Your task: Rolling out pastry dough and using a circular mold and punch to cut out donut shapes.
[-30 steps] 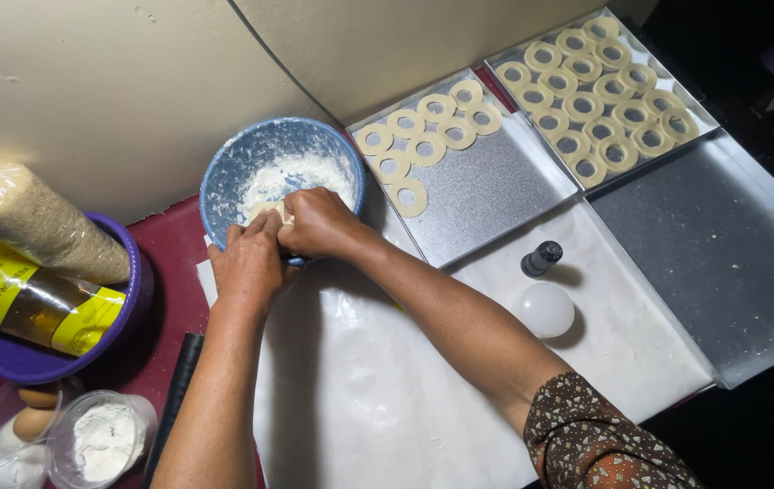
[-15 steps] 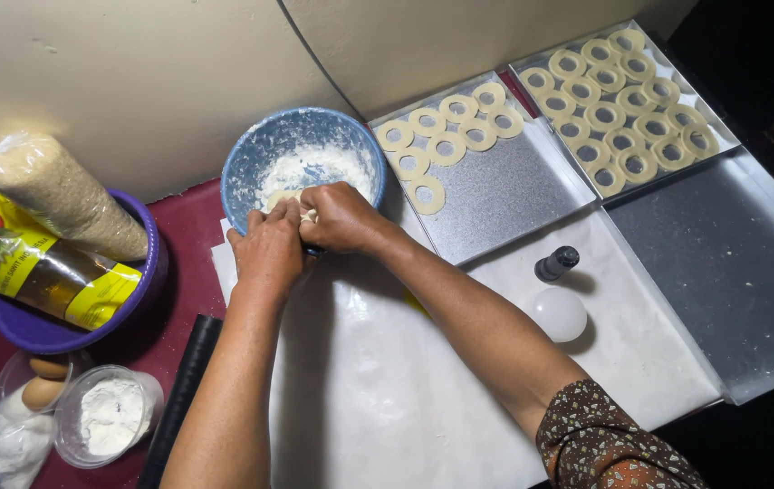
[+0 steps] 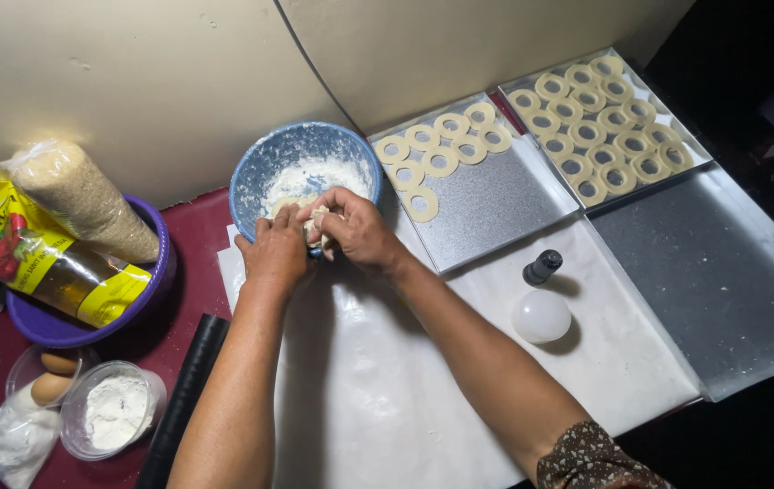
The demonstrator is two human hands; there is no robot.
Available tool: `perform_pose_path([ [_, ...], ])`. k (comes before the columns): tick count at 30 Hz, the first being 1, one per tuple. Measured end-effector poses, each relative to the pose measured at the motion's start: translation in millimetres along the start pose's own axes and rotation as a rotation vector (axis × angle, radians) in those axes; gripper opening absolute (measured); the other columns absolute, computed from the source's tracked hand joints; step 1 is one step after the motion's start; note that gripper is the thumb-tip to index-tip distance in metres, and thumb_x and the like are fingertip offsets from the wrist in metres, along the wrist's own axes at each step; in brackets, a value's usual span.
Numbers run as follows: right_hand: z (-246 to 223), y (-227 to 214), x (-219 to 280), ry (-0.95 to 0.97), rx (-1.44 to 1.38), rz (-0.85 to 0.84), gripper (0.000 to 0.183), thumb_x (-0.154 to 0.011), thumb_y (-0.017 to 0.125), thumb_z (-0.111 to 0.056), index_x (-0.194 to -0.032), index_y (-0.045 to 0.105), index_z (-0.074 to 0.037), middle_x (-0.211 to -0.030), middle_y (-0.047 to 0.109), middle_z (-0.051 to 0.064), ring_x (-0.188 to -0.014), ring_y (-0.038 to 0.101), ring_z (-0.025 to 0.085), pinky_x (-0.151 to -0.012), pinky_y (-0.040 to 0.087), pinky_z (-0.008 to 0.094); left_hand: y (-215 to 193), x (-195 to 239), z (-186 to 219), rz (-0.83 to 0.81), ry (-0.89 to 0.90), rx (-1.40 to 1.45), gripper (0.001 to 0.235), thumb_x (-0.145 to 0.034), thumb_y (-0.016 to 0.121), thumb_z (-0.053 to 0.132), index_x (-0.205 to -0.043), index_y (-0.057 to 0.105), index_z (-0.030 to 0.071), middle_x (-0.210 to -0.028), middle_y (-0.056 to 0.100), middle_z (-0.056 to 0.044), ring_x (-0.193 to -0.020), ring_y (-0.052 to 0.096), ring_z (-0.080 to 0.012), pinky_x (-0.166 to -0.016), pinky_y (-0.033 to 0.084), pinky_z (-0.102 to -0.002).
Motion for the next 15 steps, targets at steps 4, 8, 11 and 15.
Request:
perform_pose_path([
  [4, 4.4, 8.8, 46.7, 0.041, -0.125, 0.046, 0.014, -0.095, 0.056, -0.008, -0.108, 0.059, -0.006, -0.095, 0.070, 0.003, -0.076, 0.064, 0.008, -0.059, 0.054, 0.025, 0.4, 1.3, 0.1, -0.043, 0.006, 0.043, 0.113, -0.072, 0.086, 0.045, -0.160, 0.024, 0.011, -0.163, 0.032, -0.008, -0.145, 0.036, -0.0334, -0.112, 0.021, -0.075],
  [8, 20.2, 13.7, 89.7, 0.072, -0.034, 0.091, 0.012, -0.100, 0.059, -0.018, -0.100, 0.064, -0.008, -0.082, 0.059, -0.001, -0.069, 0.052, 0.005, -0.058, 0.045, 0.021, -11.4, 16.3, 0.4, -0.088, 0.046, 0.216, 0.125, -0.068, 0.084, 0.048, -0.163, 0.011, 0.015, -0.167, 0.014, -0.018, -0.152, 0.019, -0.0349, -0.116, 0.006, -0.073],
  [11, 42.9, 7.3, 114.9, 0.075, 0.100, 0.176, 0.030, -0.107, 0.060, -0.030, -0.085, 0.059, -0.009, -0.071, 0.050, -0.003, -0.061, 0.043, 0.004, -0.053, 0.037, 0.022, -24.6, 42.7, 10.3, 0.072, 0.087, 0.305, 0.112, -0.073, 0.080, 0.045, -0.163, 0.020, 0.014, -0.167, 0.019, -0.020, -0.154, 0.018, -0.0357, -0.116, 0.007, -0.072],
  [15, 71.3, -1.2, 133.4, 0.028, 0.033, 0.338, 0.054, -0.113, 0.053, -0.040, -0.068, 0.047, -0.010, -0.057, 0.042, -0.004, -0.049, 0.035, 0.006, -0.043, 0.030, 0.024, -46.5, 117.4, 35.2, 0.522, 0.280, 0.744, 0.075, -0.099, 0.063, 0.041, -0.159, 0.035, 0.005, -0.164, 0.038, -0.022, -0.156, 0.031, -0.0365, -0.126, 0.023, -0.051],
])
Point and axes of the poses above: each hand's wrist, its own x-axis away from the middle knuckle, its own y-axis out of the palm, z = x × y, the point moved 7 cm from there along -x, towards the middle knuckle
